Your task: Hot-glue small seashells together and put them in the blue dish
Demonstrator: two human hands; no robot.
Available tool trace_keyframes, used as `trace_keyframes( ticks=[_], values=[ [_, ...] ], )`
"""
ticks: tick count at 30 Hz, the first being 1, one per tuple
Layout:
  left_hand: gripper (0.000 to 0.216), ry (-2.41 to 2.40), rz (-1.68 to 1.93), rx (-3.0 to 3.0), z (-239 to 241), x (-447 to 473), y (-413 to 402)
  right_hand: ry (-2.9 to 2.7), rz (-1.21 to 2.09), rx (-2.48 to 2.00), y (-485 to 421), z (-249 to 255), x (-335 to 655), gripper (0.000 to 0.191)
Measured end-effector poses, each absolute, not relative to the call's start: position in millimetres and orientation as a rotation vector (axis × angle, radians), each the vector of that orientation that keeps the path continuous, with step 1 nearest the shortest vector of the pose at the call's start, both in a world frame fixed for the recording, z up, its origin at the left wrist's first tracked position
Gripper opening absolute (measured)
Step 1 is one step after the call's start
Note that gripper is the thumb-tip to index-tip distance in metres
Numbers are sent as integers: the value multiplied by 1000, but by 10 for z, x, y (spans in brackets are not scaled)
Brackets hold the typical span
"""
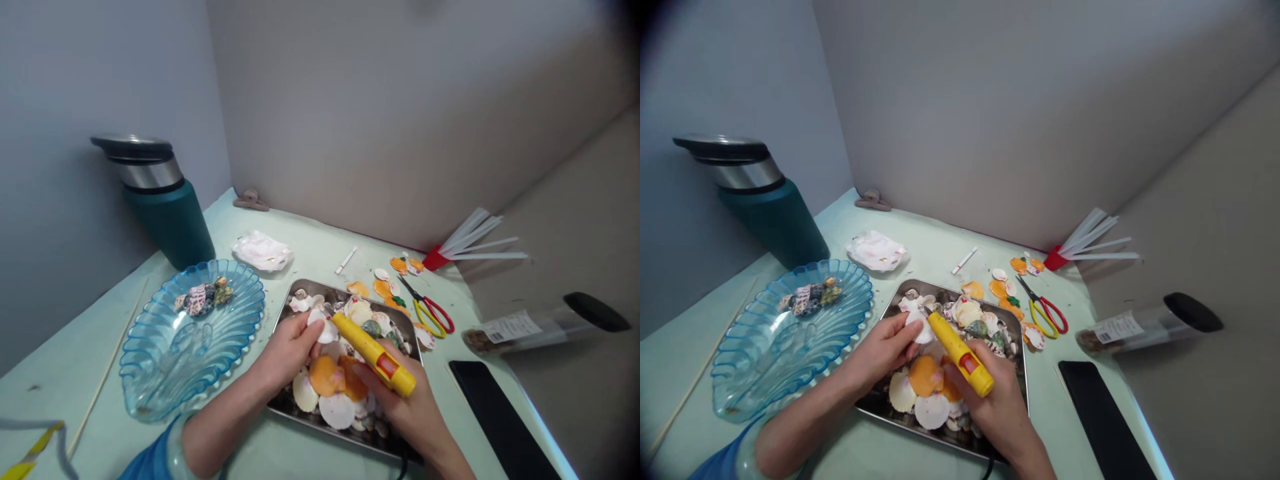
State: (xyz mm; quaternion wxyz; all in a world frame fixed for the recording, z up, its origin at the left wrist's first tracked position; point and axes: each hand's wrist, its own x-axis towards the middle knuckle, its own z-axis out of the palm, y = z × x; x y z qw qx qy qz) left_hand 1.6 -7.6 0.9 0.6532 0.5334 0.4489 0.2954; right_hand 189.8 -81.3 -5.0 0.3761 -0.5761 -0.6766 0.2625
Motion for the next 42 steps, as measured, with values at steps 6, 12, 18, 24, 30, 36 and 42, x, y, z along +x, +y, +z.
trace_keyframes(
  ticks=[6, 12, 18, 24, 30, 36, 42],
  values=[
    [35, 1011, 660, 1225, -5, 8, -79, -1745, 671, -1442, -811, -4, 1855, 11],
    [37, 1005, 663, 1187, 16, 12, -73, -1748, 643, -1432, -826, -17, 1868, 10],
    [38, 1007, 688, 1179, 18, 8, -88, -1752, 612, -1475, -816, -47, 1889, 12],
    [36, 990, 691, 1178, 9, 11, -85, -1756, 566, -1470, -805, -13, 1859, 13],
    [38, 996, 682, 1179, 19, 12, -91, -1752, 590, -1460, -818, -34, 1866, 13],
    [37, 969, 679, 1147, 11, 22, -85, -1736, 613, -1472, -818, -55, 1881, 14],
    [37, 965, 672, 1137, -1, 10, -93, -1704, 604, -1482, -811, -66, 1882, 13]
  ],
)
